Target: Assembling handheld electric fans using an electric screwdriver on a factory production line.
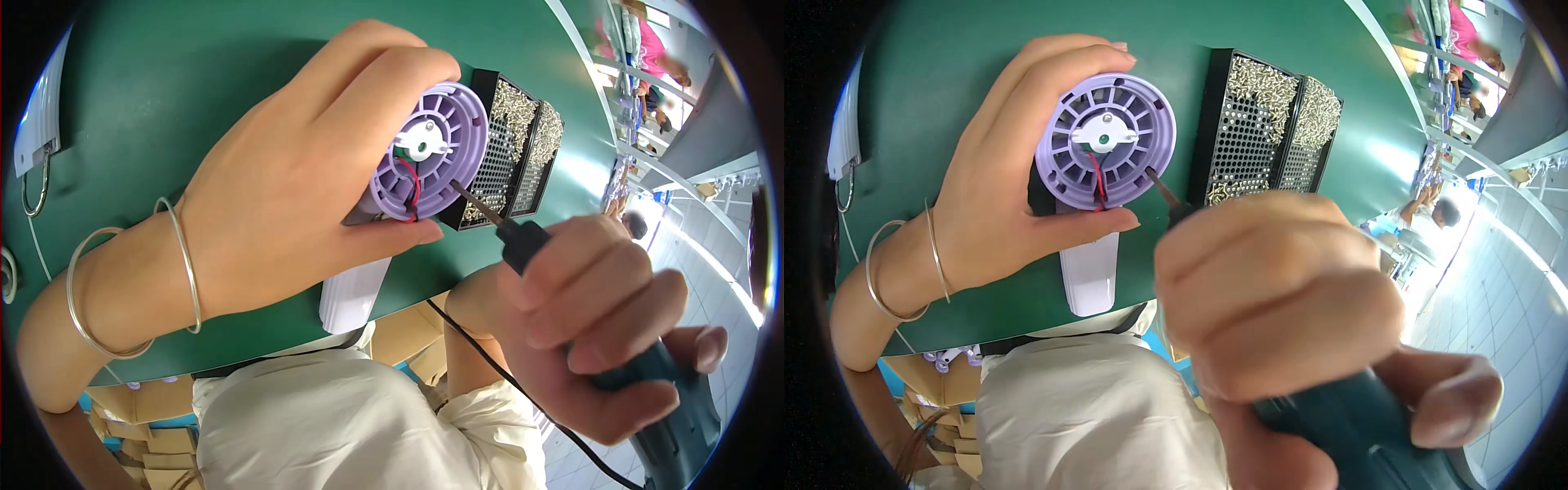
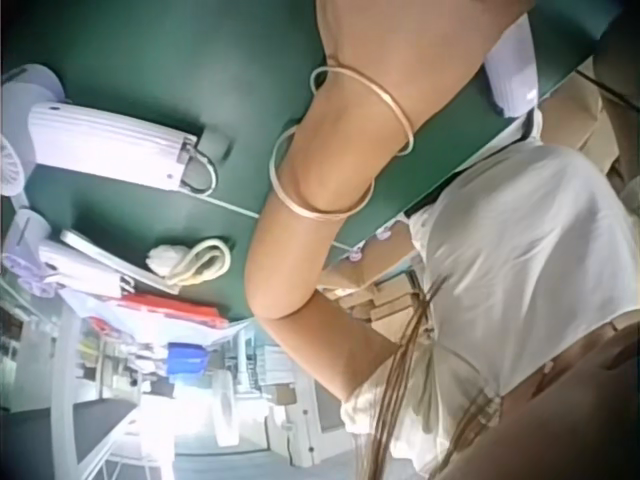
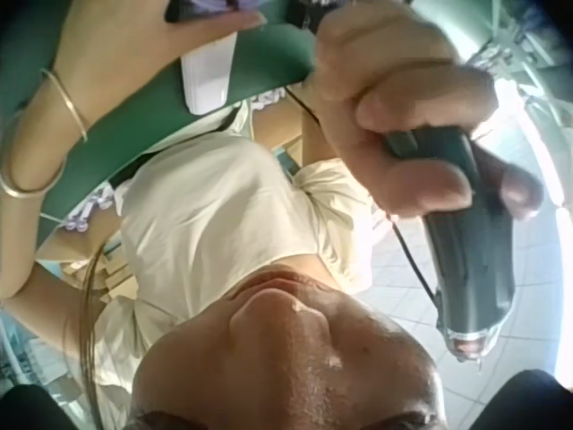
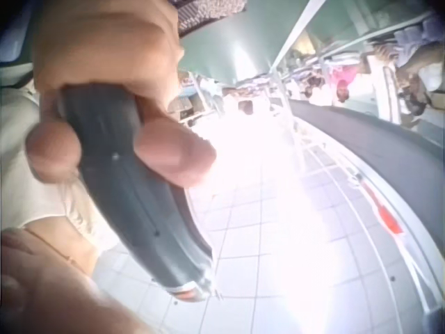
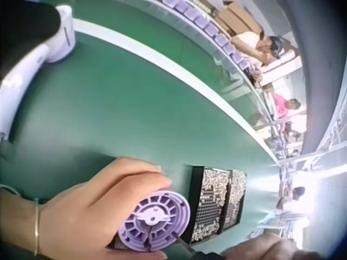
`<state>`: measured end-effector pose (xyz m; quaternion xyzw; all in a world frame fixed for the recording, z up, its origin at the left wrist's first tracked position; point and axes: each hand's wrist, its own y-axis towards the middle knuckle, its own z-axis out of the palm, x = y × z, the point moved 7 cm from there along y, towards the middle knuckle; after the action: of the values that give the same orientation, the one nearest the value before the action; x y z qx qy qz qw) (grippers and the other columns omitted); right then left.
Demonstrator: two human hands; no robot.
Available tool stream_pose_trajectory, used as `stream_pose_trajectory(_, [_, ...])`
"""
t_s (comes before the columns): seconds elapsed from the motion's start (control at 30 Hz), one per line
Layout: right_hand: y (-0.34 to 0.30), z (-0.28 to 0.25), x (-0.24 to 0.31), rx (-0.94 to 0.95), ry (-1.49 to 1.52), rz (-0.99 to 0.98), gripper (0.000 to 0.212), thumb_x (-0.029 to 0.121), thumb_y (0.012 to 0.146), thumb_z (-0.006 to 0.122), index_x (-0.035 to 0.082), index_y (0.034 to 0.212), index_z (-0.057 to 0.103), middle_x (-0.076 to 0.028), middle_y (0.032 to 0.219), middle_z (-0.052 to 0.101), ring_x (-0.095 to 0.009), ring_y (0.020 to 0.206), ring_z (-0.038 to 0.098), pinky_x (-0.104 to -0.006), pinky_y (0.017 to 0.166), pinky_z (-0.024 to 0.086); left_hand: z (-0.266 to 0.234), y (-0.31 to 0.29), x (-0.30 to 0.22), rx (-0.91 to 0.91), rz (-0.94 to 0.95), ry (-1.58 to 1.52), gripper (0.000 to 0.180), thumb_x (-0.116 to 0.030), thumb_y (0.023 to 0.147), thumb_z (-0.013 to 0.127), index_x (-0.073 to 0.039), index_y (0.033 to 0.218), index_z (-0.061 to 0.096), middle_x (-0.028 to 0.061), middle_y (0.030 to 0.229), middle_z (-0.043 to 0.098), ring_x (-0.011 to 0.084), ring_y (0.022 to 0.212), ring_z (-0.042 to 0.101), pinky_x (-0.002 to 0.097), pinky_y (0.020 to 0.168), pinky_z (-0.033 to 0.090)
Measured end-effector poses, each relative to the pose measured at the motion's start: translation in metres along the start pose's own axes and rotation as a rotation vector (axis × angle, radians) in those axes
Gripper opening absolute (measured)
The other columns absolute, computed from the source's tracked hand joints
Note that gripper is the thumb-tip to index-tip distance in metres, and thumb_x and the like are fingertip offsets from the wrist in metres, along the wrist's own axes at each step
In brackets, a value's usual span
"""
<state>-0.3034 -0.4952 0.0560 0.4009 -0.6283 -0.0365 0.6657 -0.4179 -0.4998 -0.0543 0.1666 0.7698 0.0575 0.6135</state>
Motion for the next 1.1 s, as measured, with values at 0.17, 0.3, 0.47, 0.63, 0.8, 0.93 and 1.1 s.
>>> stream_pose_trajectory(0.17, [0.003, -0.004, 0.004, 0.029, -0.265, 0.113, 0.036, 0.035, 0.100, 0.039, 0.012, 0.127, 0.044, -0.002, 0.072, 0.048, -0.013, 0.048, 0.044, -0.0305, 0.043, 0.037, 0.001, 0.012, -0.007, -0.001, 0.032, -0.017, 0.080, -0.012, 0.060, 0.084, -0.005, 0.130, 0.046, 0.0157, 0.127, 0.049, 0.0345, 0.117, 0.050, 0.0396, 0.099, 0.042])
stream_pose_trajectory(0.3, [-0.014, -0.015, -0.023, -0.107, 0.005, 0.014, 0.024, 0.025, 0.099, 0.046, 0.019, 0.121, 0.039, -0.002, 0.068, 0.051, -0.016, 0.049, 0.051, -0.0352, 0.046, 0.047, 0.003, 0.005, 0.005, 0.012, -0.075, 0.011, 0.082, -0.012, 0.060, 0.083, -0.004, 0.132, 0.044, 0.0181, 0.131, 0.047, 0.0361, 0.120, 0.048, 0.0408, 0.101, 0.040])
stream_pose_trajectory(0.47, [-0.003, -0.019, -0.003, -0.091, 0.112, -0.068, 0.040, -0.006, 0.083, 0.059, 0.012, 0.106, 0.031, -0.011, 0.066, 0.052, -0.020, 0.052, 0.050, -0.0361, 0.049, 0.046, 0.000, 0.015, -0.018, 0.078, 0.007, 0.033, 0.085, -0.013, 0.060, 0.085, -0.001, 0.131, 0.042, 0.0213, 0.133, 0.043, 0.0393, 0.120, 0.047, 0.0420, 0.100, 0.042])
stream_pose_trajectory(0.63, [-0.021, -0.011, -0.014, -0.107, 0.122, -0.025, 0.039, 0.000, 0.087, 0.061, 0.010, 0.111, 0.031, -0.012, 0.068, 0.052, -0.020, 0.052, 0.049, -0.0362, 0.049, 0.044, -0.012, 0.010, -0.011, 0.400, -0.029, -0.248, 0.087, -0.001, 0.065, 0.070, -0.003, 0.143, 0.032, 0.0191, 0.144, 0.038, 0.0359, 0.135, 0.035, 0.0397, 0.112, 0.028])
stream_pose_trajectory(0.8, [-0.024, -0.035, 0.024, -0.241, 0.250, -0.145, 0.038, 0.015, 0.090, 0.063, 0.012, 0.114, 0.034, -0.006, 0.062, 0.052, -0.020, 0.048, 0.051, -0.0347, 0.045, 0.045, -0.020, 0.014, -0.022, 0.340, 0.053, 0.173, 0.079, -0.011, 0.061, 0.081, -0.004, 0.132, 0.048, 0.0143, 0.123, 0.050, 0.0316, 0.114, 0.050, 0.0364, 0.100, 0.039])
stream_pose_trajectory(0.93, [-0.034, -0.087, 0.064, -0.353, 0.036, -0.291, 0.025, 0.026, 0.097, 0.044, 0.013, 0.118, 0.038, -0.002, 0.061, 0.043, -0.012, 0.042, 0.041, -0.0275, 0.038, 0.040, -0.049, 0.028, -0.068, 0.147, 0.115, 0.366, 0.066, -0.016, 0.060, 0.082, -0.001, 0.119, 0.058, 0.0129, 0.103, 0.053, 0.0284, 0.092, 0.057, 0.0335, 0.083, 0.046])
stream_pose_trajectory(1.1, [-0.054, -0.130, 0.042, -0.579, 0.035, -0.205, 0.028, 0.015, 0.096, 0.042, 0.012, 0.122, 0.030, -0.006, 0.062, 0.043, -0.016, 0.043, 0.042, -0.0327, 0.041, 0.042, -0.036, 0.048, -0.080, 0.069, -0.150, 0.974, 0.064, -0.037, 0.068, 0.077, -0.001, 0.117, 0.060, 0.0137, 0.102, 0.056, 0.0303, 0.087, 0.059, 0.0355, 0.073, 0.049])
